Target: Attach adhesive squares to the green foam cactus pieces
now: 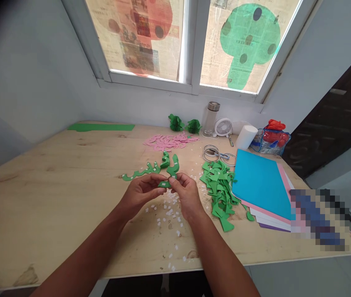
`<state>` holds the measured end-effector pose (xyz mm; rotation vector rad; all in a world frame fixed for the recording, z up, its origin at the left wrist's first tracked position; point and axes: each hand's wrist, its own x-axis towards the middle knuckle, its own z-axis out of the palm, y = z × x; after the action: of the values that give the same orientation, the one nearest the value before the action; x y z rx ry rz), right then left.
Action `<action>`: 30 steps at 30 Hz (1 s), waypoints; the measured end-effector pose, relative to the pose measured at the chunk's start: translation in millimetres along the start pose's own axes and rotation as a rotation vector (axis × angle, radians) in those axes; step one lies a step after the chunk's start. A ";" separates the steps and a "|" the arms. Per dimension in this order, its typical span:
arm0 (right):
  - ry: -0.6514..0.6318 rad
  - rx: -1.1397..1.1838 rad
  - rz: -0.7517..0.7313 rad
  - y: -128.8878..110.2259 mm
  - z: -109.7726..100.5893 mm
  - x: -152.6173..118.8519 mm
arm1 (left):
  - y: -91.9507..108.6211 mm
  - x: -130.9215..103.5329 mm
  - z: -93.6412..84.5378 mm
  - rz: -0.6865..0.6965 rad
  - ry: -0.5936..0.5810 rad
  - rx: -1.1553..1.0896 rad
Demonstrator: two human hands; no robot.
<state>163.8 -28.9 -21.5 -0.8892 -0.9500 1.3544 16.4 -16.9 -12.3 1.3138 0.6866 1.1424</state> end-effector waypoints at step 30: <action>-0.130 -0.304 -0.080 -2.8 1.0 -2.3 | -2.0 3.8 -6.5 -0.063 0.160 -0.037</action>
<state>164.0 -31.4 -18.6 -0.9874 -1.3033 1.2301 12.3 -10.7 -14.7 1.1704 0.8146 1.2120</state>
